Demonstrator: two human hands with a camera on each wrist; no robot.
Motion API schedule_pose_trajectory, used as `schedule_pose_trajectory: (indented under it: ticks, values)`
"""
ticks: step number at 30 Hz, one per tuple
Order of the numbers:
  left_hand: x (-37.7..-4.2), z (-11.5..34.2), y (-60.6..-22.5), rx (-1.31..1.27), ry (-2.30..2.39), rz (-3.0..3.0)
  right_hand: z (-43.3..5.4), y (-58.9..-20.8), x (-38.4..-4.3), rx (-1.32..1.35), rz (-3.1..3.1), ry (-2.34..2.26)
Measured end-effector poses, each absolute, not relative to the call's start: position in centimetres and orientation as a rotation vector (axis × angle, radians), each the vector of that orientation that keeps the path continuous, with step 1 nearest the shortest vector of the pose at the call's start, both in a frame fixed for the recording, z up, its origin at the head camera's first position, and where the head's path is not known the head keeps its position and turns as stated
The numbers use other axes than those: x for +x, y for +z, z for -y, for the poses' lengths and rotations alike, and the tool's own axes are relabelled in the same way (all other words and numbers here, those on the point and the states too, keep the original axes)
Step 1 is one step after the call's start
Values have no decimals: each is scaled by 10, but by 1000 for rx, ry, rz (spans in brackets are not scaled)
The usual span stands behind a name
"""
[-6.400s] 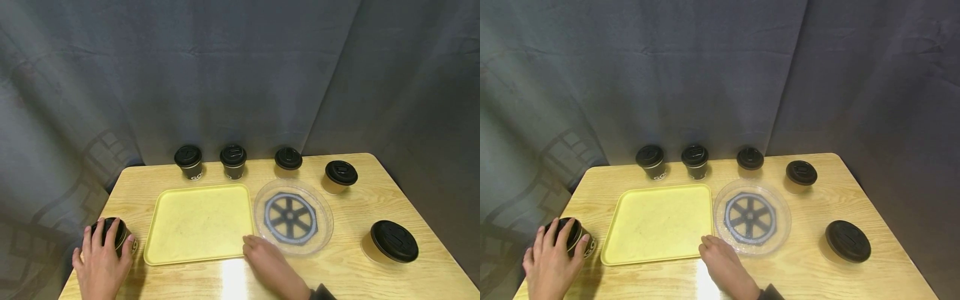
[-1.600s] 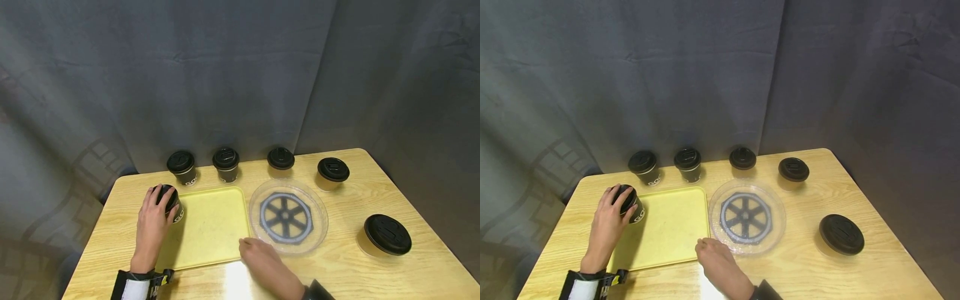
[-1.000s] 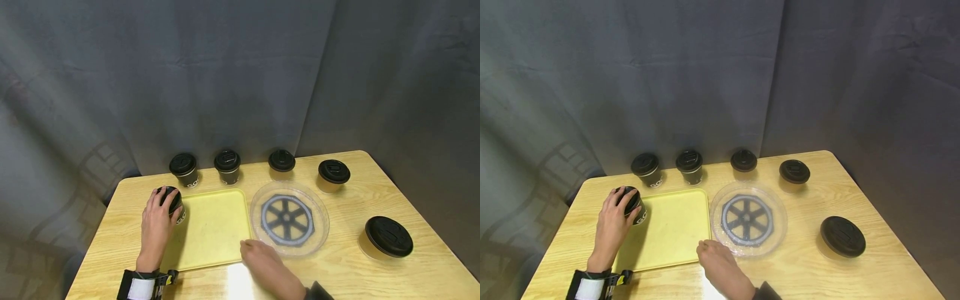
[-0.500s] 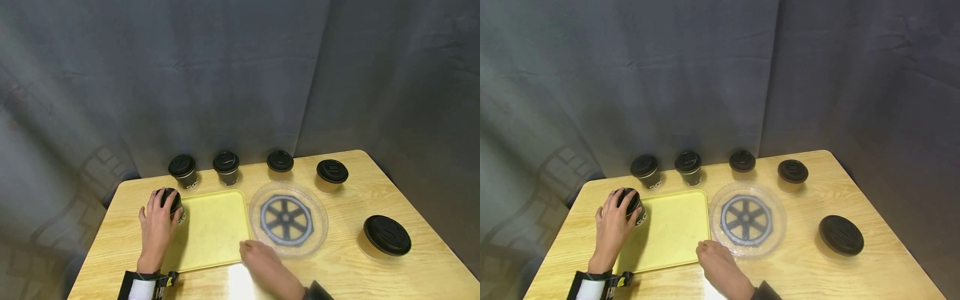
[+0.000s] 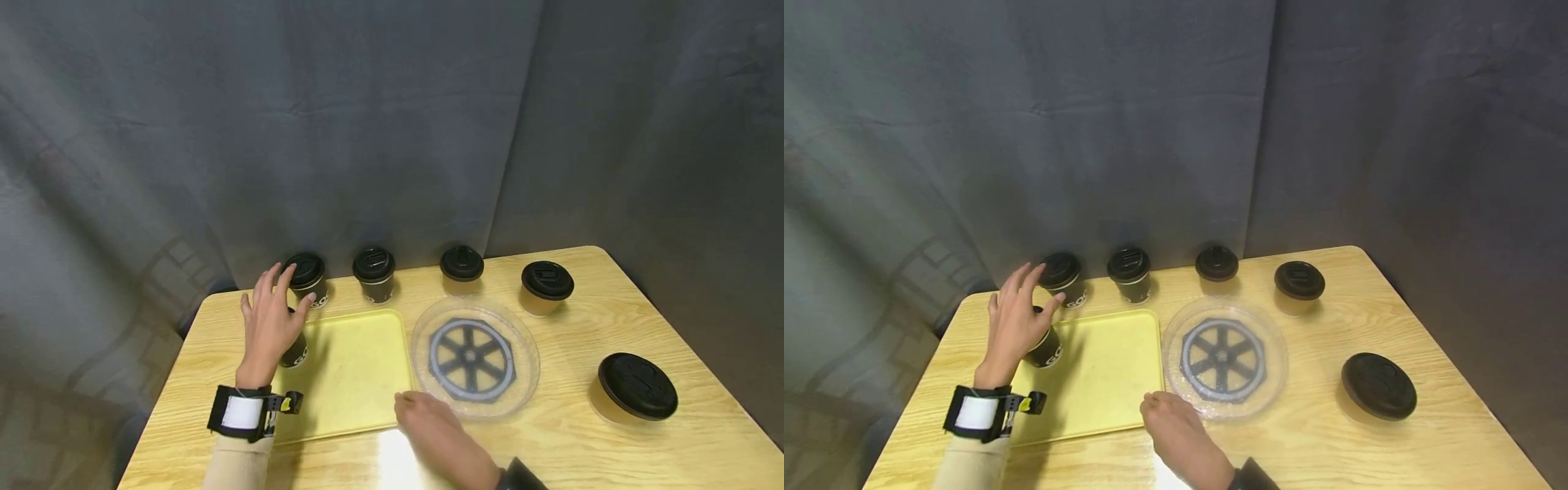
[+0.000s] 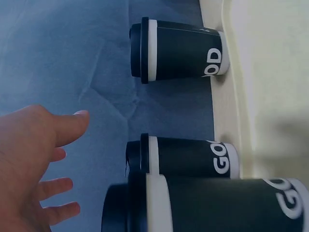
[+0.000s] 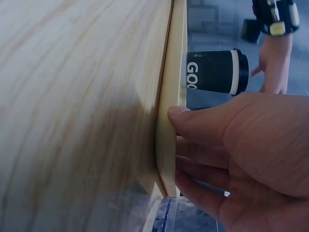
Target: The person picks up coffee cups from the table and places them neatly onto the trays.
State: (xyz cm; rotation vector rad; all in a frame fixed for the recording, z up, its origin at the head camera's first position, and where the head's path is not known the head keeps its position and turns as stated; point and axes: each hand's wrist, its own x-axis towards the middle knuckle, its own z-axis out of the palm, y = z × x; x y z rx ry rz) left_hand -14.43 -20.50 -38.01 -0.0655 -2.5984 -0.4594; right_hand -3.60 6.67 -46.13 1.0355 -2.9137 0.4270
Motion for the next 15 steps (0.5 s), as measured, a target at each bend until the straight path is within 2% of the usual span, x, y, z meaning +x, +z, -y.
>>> schedule_pose_trajectory:
  ticks: [6,15]
  values:
    - [-165,201,-375,-49,-471,2656,-68,-459,-34,1036,2932,426]
    - [-179,202,-371,-40,-464,2719,-68,-461,-35,1047,2905,411]
